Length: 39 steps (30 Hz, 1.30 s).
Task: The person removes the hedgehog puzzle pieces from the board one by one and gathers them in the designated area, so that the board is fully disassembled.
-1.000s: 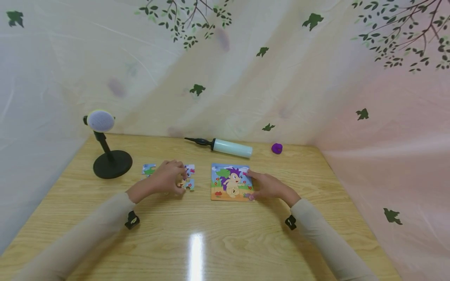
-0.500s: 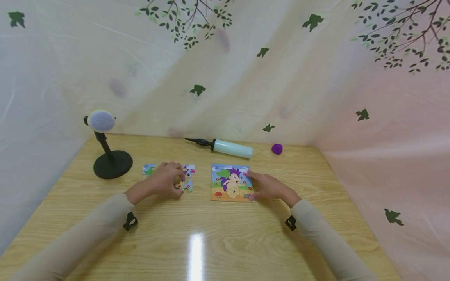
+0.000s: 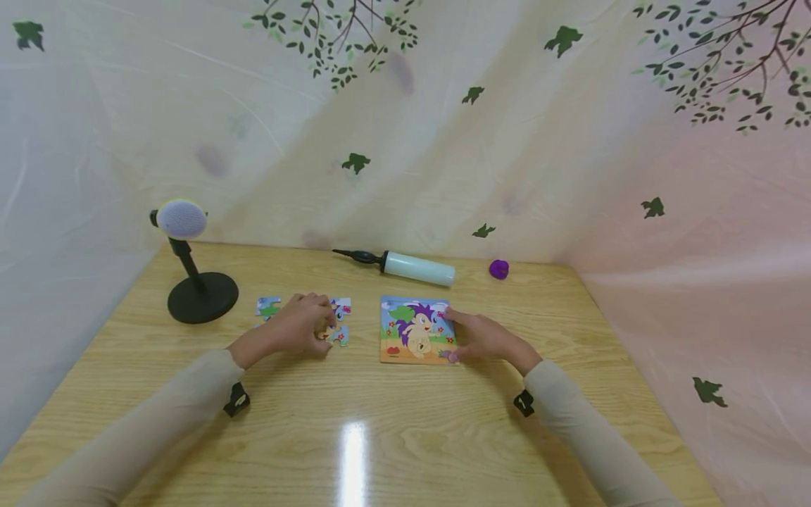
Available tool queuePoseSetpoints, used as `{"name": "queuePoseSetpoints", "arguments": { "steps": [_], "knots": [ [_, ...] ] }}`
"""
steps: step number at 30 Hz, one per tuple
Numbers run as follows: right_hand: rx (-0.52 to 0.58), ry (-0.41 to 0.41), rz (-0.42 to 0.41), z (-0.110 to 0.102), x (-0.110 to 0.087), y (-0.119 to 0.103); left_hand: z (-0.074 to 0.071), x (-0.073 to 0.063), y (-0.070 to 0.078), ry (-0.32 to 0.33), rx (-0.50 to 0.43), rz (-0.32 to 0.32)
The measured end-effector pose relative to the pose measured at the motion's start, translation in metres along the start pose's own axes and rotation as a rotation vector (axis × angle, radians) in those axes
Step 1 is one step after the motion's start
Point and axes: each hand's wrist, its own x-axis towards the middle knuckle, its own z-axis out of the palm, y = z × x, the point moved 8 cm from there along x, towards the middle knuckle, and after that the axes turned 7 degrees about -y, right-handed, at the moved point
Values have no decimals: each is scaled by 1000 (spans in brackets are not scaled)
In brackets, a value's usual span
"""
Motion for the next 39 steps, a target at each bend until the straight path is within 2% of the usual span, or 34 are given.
{"name": "queuePoseSetpoints", "arguments": {
  "steps": [14,21,33,39],
  "knots": [
    [-6,7,-30,0,-1,-1,4,2,-2,-25,-30,-5],
    [-13,3,-19,1,0,1,2,1,-1,-11,-34,-5],
    [-5,-4,-3,1,2,3,5,3,-5,-32,-34,-22],
    [3,-9,4,2,1,3,0,4,-2,-7,-28,-17]
  ]
}}
